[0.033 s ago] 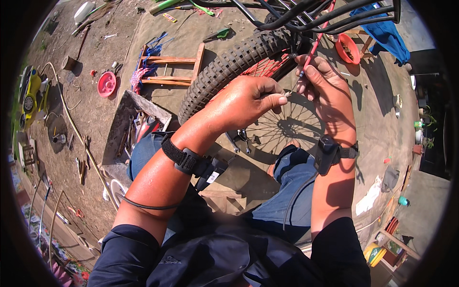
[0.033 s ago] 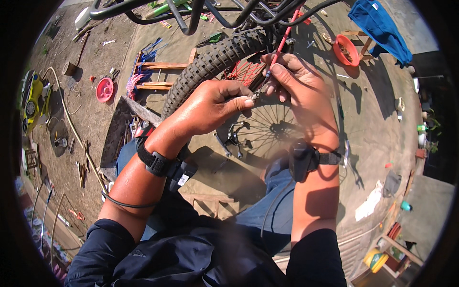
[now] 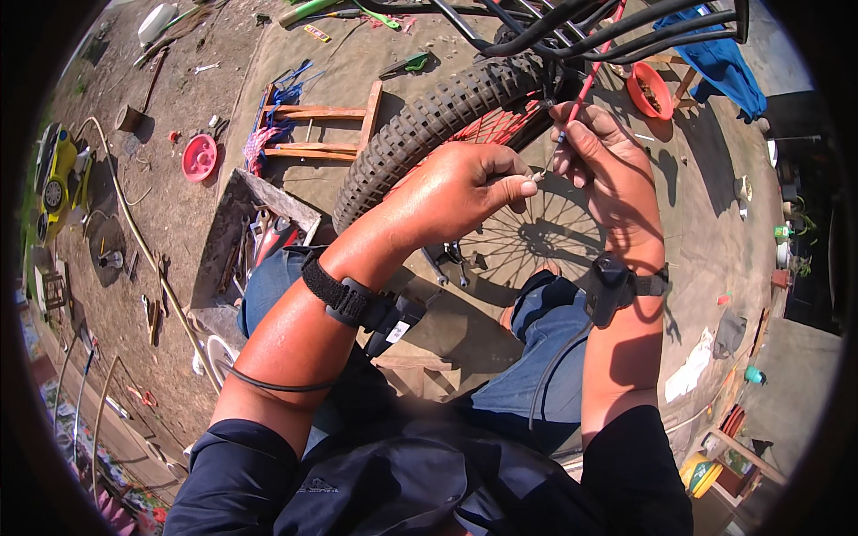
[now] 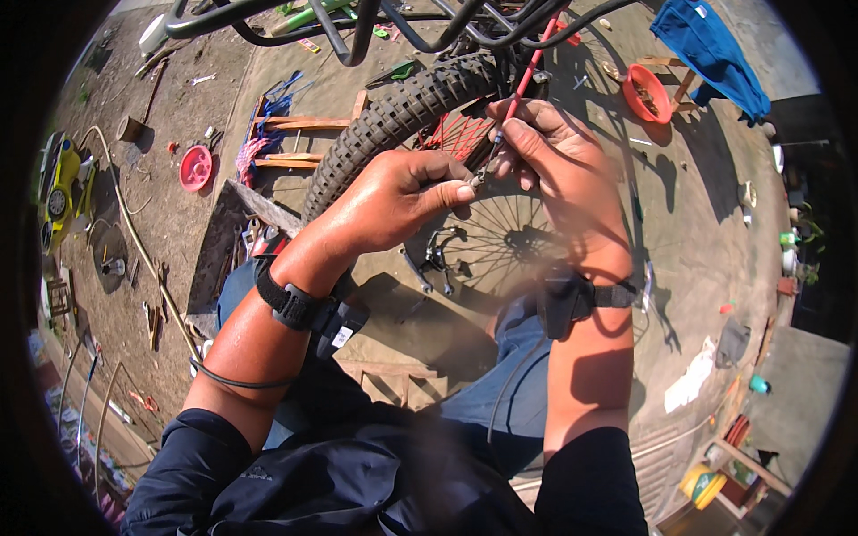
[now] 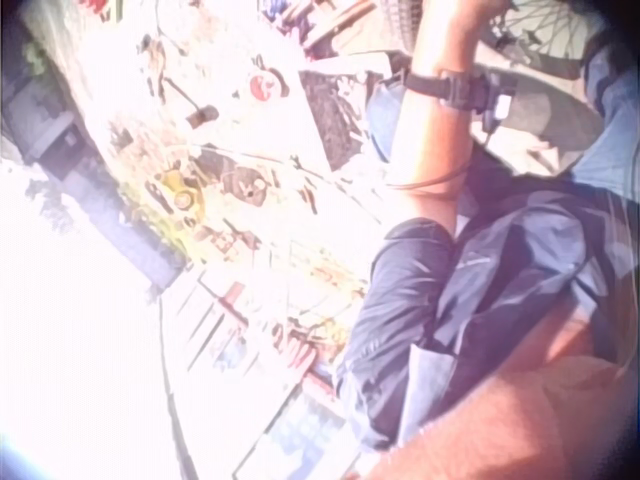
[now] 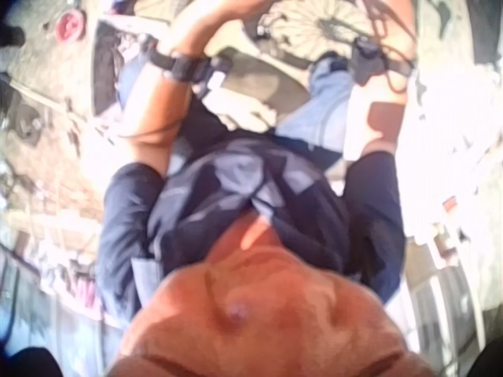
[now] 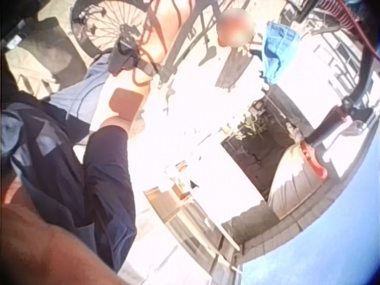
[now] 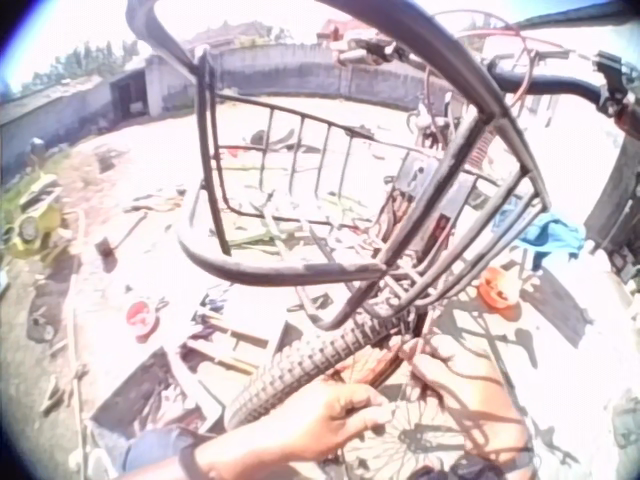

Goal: The person works on the rear wheel of a bicycle, using a wrench to tighten a bolt on the axle. They then use their hands to adjust the brake cable and check the wheel's alignment.

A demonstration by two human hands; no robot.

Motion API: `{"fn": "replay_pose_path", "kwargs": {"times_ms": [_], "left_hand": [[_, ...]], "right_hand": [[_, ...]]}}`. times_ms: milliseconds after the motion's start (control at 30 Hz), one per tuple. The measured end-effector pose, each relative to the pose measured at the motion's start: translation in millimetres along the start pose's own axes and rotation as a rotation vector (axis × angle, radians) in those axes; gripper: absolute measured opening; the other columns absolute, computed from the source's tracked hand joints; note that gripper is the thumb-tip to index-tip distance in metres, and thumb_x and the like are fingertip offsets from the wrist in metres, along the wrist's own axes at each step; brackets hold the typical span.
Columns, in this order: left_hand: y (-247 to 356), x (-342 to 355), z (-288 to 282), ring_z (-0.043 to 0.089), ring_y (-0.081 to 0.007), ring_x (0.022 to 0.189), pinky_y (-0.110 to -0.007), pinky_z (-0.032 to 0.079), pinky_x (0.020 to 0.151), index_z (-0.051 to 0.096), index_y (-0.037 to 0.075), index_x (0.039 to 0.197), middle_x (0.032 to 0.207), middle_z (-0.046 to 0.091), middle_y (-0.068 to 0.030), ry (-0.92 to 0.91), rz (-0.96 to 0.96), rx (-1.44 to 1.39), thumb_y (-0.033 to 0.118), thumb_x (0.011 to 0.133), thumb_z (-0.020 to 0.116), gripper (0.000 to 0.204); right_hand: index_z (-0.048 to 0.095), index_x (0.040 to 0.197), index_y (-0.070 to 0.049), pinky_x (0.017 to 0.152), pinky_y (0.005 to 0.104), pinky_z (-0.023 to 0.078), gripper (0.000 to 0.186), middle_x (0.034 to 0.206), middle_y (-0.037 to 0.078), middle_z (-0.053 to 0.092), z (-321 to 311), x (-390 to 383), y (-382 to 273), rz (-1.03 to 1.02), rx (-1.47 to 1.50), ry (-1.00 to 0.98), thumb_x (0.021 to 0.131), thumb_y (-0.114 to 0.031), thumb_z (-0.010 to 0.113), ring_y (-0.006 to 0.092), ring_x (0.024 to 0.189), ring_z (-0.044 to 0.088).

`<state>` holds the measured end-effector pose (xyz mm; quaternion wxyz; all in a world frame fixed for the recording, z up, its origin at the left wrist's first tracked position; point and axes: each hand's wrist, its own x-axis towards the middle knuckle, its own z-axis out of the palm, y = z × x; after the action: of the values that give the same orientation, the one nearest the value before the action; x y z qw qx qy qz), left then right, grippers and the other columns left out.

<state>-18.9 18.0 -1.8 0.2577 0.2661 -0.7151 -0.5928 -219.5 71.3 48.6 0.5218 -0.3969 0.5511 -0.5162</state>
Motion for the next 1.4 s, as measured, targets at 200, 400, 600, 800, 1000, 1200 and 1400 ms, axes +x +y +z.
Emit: {"fn": "replay_pose_path", "kwargs": {"times_ms": [200, 400, 600, 800, 1000, 1200, 1400], "left_hand": [[2, 2, 5, 0.063, -0.0174, 0.068, -0.035, 0.05, 0.065, 0.07, 0.001, 0.091, 0.075, 0.069, -0.0099, 0.006, -0.047, -0.041, 0.027, 0.096, 0.066, 0.027], [11, 1, 12, 0.065, -0.0183, 0.069, -0.035, 0.05, 0.066, 0.069, 0.0, 0.091, 0.077, 0.07, -0.0092, 0.084, -0.031, -0.035, 0.024, 0.099, 0.062, 0.026], [16, 1, 11, 0.066, -0.0194, 0.071, -0.036, 0.051, 0.067, 0.067, 0.0, 0.094, 0.078, 0.069, -0.0104, 0.123, -0.04, -0.038, 0.021, 0.1, 0.06, 0.022], [11, 6, 12, 0.065, -0.0212, 0.07, -0.037, 0.051, 0.067, 0.066, -0.001, 0.096, 0.079, 0.069, -0.0118, 0.187, 0.02, -0.002, 0.019, 0.1, 0.059, 0.021], [10, 9, 13, 0.064, -0.0222, 0.068, -0.037, 0.051, 0.065, 0.065, -0.001, 0.095, 0.076, 0.067, -0.0111, 0.218, 0.089, 0.066, 0.016, 0.099, 0.06, 0.018], [3, 9, 15, 0.06, -0.0155, 0.065, -0.034, 0.048, 0.062, 0.065, 0.0, 0.094, 0.072, 0.064, -0.0076, 0.177, -0.053, -0.089, 0.02, 0.099, 0.062, 0.02], [8, 2, 12, 0.055, -0.0108, 0.063, -0.03, 0.045, 0.058, 0.064, 0.002, 0.093, 0.07, 0.062, -0.0037, 0.105, -0.181, -0.117, 0.027, 0.101, 0.061, 0.026]], "right_hand": [[0.067, 0.115, -0.003, 0.062, 0.0186, 0.04, 0.024, 0.085, -0.002, 0.066, 6, 3, 4, 0.012, 0.01, 0.057, 0.098, -0.019, 0.066, 0.0046, 0.071, 0.059], [0.068, 0.112, -0.003, 0.063, 0.0189, 0.042, 0.022, 0.084, -0.002, 0.066, 7, 7, 6, 0.004, 0.005, 0.062, 0.097, -0.02, 0.068, 0.0043, 0.071, 0.058], [0.068, 0.109, -0.001, 0.067, 0.0204, 0.046, 0.023, 0.086, 0.0, 0.066, 11, 9, 1, -0.024, -0.008, 0.05, 0.097, -0.02, 0.067, 0.0059, 0.073, 0.058], [0.067, 0.107, -0.002, 0.066, 0.0201, 0.046, 0.02, 0.088, 0.0, 0.066, 9, 14, -1, -0.015, 0.003, -0.018, 0.097, -0.019, 0.066, 0.0059, 0.074, 0.058], [0.067, 0.11, -0.004, 0.065, 0.0188, 0.044, 0.02, 0.089, -0.001, 0.066, 2, 18, 3, 0.005, -0.03, -0.041, 0.098, -0.02, 0.065, 0.005, 0.074, 0.058], [0.066, 0.11, -0.006, 0.064, 0.019, 0.043, 0.021, 0.088, -0.001, 0.066, 9, 16, -1, 0.02, -0.119, 0.028, 0.099, -0.023, 0.063, 0.0047, 0.072, 0.058], [0.064, 0.107, -0.006, 0.063, 0.0197, 0.044, 0.019, 0.086, -0.001, 0.065, 14, 14, -5, 0.054, -0.05, 0.029, 0.099, -0.024, 0.063, 0.0049, 0.068, 0.058]]}}
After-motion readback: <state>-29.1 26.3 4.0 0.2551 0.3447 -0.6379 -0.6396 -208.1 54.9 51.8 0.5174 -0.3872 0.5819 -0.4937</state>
